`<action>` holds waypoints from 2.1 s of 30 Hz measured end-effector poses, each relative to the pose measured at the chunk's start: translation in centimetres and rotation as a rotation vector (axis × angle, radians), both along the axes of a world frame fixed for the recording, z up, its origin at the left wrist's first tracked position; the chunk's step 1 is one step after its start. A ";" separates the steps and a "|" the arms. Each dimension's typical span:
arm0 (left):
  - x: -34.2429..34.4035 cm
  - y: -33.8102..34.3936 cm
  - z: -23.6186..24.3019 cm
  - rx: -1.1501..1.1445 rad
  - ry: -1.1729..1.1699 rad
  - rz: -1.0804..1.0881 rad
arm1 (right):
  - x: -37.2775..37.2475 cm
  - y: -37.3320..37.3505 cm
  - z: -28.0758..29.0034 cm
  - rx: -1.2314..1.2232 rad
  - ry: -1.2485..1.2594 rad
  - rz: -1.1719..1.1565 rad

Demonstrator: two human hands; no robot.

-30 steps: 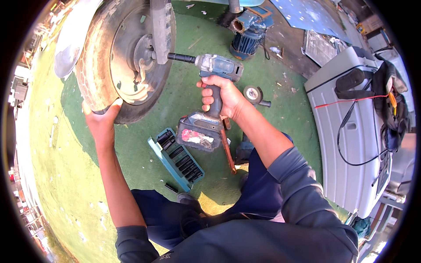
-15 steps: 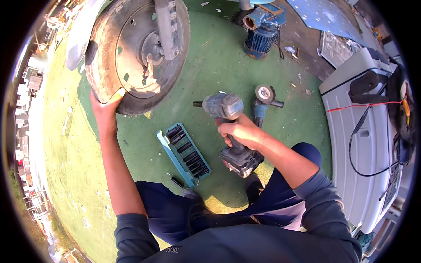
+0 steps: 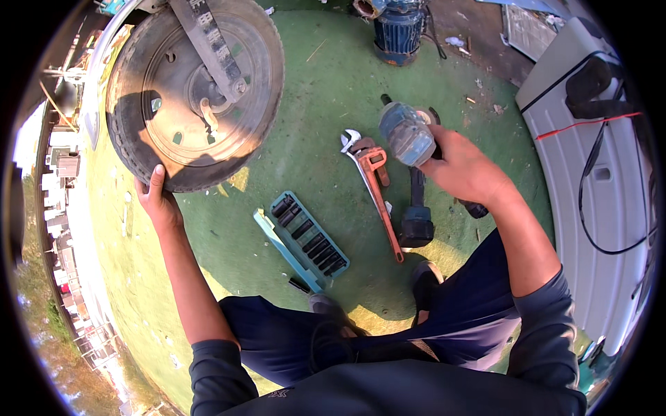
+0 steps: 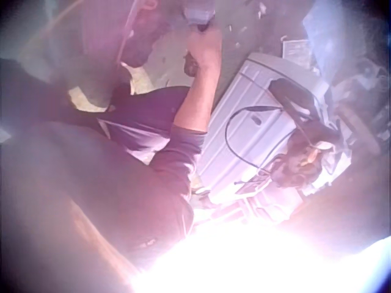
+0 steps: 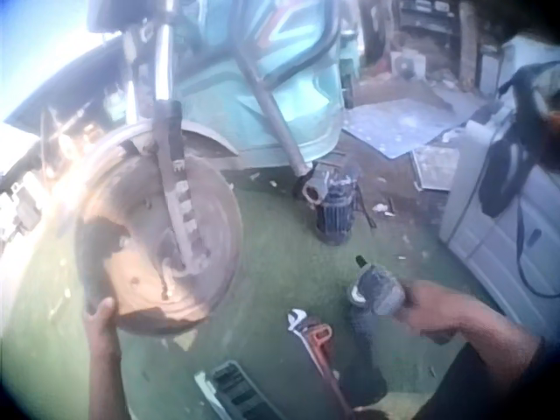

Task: The person is repairing a vehicle wheel by using a cordless impact wrench and a wrench to tighten bolts on the wheel hub. The person sits on the floor and alternates between tools to secure the wheel.

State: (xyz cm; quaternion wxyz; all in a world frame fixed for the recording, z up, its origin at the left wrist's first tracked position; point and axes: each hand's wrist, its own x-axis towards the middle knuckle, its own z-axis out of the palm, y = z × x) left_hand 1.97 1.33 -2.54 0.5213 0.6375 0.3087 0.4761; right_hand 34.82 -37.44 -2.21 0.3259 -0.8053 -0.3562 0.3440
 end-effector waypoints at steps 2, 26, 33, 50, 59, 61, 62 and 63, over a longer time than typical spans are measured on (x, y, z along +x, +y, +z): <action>0.3 0.3 0.2 -0.014 -0.025 0.003 | 4.2 -2.2 -1.6 0.019 -0.108 -0.048; -0.7 0.7 -2.1 -0.103 0.206 0.027 | 9.9 -21.5 -24.8 -0.545 -0.392 -0.501; -1.7 -2.1 -1.8 0.018 0.382 -0.025 | 9.8 -10.0 -9.8 -0.290 -0.143 -0.333; 4.3 -8.3 0.2 -0.014 0.319 -0.267 | -14.5 10.1 10.9 1.769 1.064 0.544; 7.4 -9.8 0.4 0.041 0.359 -0.284 | -12.8 6.6 12.7 1.586 1.143 0.448; 7.4 -9.8 0.4 0.042 0.333 -0.282 | -12.4 6.4 12.6 1.619 1.136 0.445; 7.3 -9.9 0.4 0.041 0.315 -0.283 | -12.3 6.2 12.5 1.636 1.143 0.442; 7.3 -9.9 0.3 0.034 0.293 -0.288 | -12.1 6.1 12.6 1.638 1.131 0.441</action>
